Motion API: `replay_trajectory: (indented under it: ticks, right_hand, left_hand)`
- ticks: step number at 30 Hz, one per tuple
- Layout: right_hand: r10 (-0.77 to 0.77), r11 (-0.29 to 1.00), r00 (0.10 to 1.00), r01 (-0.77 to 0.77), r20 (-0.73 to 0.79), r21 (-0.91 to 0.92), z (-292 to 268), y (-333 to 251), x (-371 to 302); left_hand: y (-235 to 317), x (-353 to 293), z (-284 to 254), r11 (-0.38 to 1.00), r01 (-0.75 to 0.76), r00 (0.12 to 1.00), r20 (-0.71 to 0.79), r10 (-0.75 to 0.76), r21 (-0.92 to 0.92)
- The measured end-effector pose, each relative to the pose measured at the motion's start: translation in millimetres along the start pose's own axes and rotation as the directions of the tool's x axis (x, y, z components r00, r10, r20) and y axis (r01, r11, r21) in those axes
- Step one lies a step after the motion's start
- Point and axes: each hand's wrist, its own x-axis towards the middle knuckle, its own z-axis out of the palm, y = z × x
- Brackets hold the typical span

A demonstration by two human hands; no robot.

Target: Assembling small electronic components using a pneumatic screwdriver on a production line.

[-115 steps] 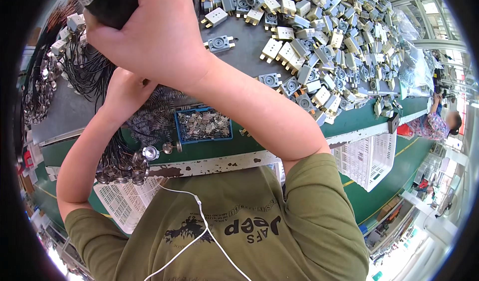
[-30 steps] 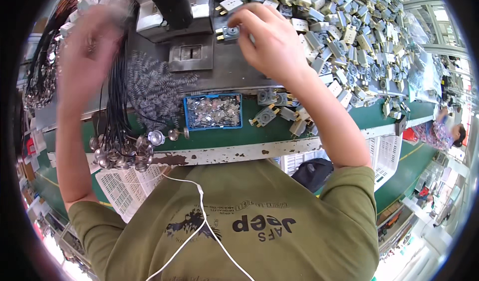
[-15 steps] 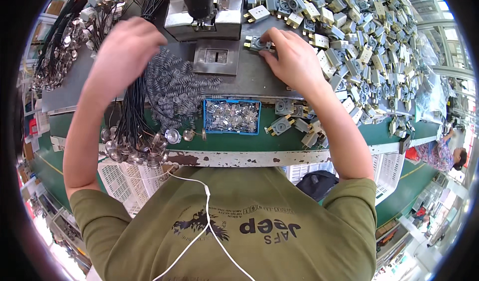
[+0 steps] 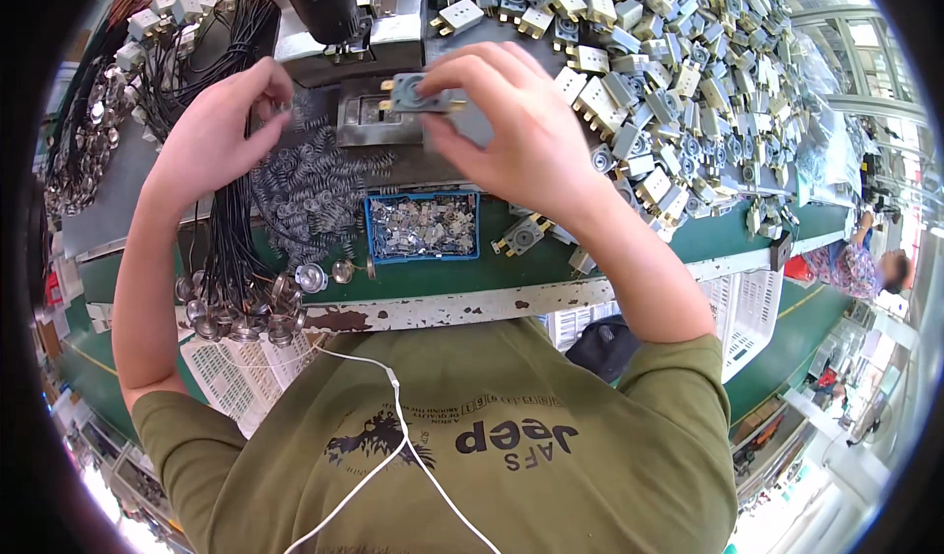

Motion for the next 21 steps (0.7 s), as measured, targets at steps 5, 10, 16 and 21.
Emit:
replay_trajectory:
  ticks: [5,10,16,21]
  right_hand:
    - [0.001,0.999,0.996,-0.005,0.089,0.043,37.4,0.3,2.0]
    - [0.030,0.997,0.988,-0.019,0.154,-0.078,41.6,-0.5,1.7]
    - [0.118,0.992,0.981,-0.108,0.157,-0.069,46.4,-2.6,3.2]
    - [0.000,0.995,0.997,0.007,0.073,-0.099,46.6,-7.0,1.3]
  left_hand:
    - [-6.7,0.0,2.0,0.995,-0.043,0.999,-0.028,0.041,-0.086]
    - [-5.8,-5.3,5.4,0.986,-0.042,0.997,-0.070,0.031,-0.161]
    - [-7.6,-6.1,7.5,0.980,-0.058,0.996,-0.076,0.045,-0.192]
    - [-5.1,-5.6,8.1,0.973,-0.098,0.992,-0.099,0.079,-0.208]
